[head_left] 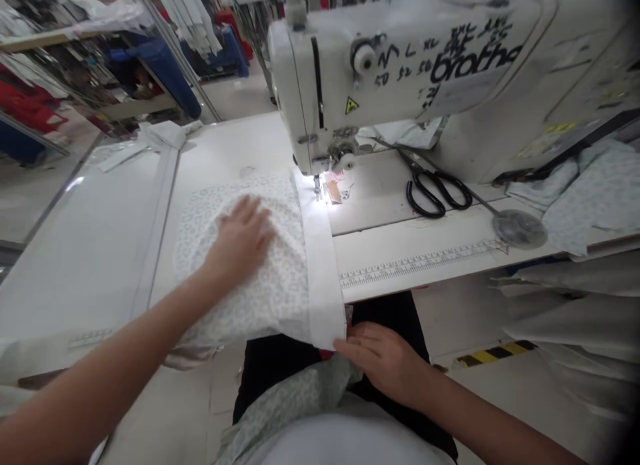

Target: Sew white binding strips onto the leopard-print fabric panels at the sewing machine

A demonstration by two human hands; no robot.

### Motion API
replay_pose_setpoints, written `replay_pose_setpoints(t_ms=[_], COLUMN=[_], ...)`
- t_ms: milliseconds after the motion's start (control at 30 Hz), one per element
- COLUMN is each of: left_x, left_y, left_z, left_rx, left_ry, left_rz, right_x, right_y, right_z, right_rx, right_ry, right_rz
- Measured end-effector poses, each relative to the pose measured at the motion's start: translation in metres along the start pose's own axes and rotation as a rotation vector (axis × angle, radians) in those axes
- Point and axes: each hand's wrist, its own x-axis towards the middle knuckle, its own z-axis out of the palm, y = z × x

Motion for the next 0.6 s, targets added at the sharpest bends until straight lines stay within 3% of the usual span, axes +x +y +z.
replay_pose_setpoints(t_ms=[100, 200, 367, 600], left_x=[-0.016, -0.029, -0.034, 0.003], left_y=[0.033, 0.049, 0.046, 0.03], left_z=[0.004, 0.011, 0.013, 0.012], left_rx=[-0.232, -0.284, -0.221, -0.172], left_ry=[-0.053, -0.131, -0.187, -0.151], left_rz=[0.188, 0.246, 0.238, 0.262], right_x=[0.006, 0.012, 0.027, 0.06], right_y=[-0.003, -0.01, -0.012, 0.013], right_z=[-0.006, -0.013, -0.018, -0.028], right_rx=[-0.064, -0.118, -0.047, 0.023], right_ry=[-0.045, -0.039, 0.018, -0.02], right_rz=[-0.048, -0.045, -0.004, 0.123])
